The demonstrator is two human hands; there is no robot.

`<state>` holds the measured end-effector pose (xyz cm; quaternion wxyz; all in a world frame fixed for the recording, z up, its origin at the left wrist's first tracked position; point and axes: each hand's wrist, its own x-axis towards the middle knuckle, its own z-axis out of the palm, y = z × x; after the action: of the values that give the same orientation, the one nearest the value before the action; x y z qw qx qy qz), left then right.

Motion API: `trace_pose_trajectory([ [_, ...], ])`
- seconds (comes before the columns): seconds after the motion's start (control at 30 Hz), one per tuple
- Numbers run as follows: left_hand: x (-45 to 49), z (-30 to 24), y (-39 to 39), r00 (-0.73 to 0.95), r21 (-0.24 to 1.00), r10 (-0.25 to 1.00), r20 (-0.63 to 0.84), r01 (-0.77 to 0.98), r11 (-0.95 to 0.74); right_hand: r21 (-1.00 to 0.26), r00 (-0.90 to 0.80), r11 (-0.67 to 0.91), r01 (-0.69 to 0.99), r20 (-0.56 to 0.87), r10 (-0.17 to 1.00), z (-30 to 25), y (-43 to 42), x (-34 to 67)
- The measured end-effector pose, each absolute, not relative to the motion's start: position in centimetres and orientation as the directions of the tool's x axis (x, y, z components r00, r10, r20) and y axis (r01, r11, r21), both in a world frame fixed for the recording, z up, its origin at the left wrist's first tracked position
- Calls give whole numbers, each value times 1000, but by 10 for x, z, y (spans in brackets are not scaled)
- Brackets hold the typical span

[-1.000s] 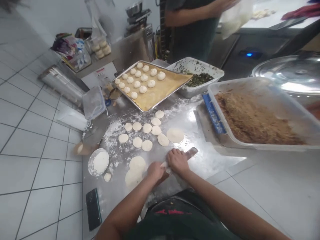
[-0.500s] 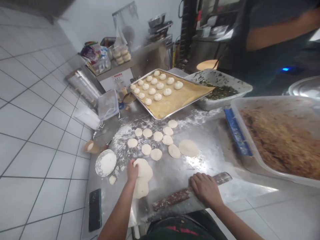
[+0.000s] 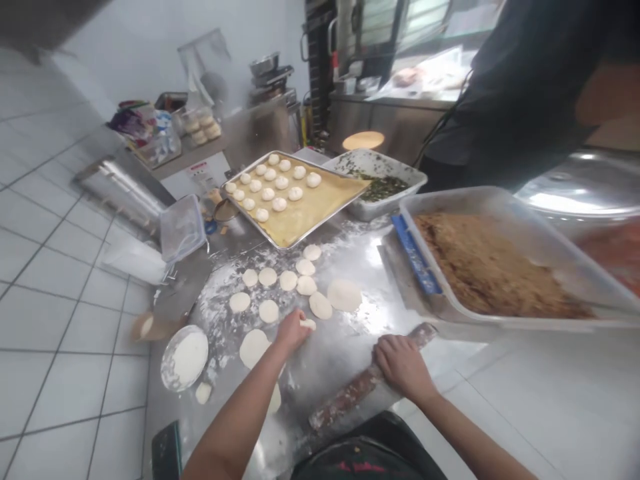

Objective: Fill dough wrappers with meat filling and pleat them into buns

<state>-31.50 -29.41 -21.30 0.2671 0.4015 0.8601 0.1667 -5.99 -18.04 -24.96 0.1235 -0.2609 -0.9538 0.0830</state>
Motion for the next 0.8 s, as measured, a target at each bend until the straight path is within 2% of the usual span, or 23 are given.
trace_pose_trajectory([
  [0.13,-260,-228,-287,-319,566,838,-443,626,537,-225,-797,815,534,187,574,-249,-203,-61],
  [0.23,-232,-230,-276,-217,564,848,-483,663,491,-219,-760,775,593,168,628,-241,-201,-96],
  [0.37,-230,-225,-269,-283,495,829,-483,692,525,-220,-705,725,652,177,687,-232,-184,-135],
  [0.57,-242,-227,-290,-378,434,773,-509,663,610,-238,-781,797,556,180,599,-240,-209,-91],
  [0.73,-234,-221,-294,-377,435,789,-486,678,592,-234,-715,730,642,162,680,-234,-205,-115],
  [0.8,-240,-219,-295,-394,424,784,-480,678,601,-241,-716,734,635,174,676,-234,-205,-118],
])
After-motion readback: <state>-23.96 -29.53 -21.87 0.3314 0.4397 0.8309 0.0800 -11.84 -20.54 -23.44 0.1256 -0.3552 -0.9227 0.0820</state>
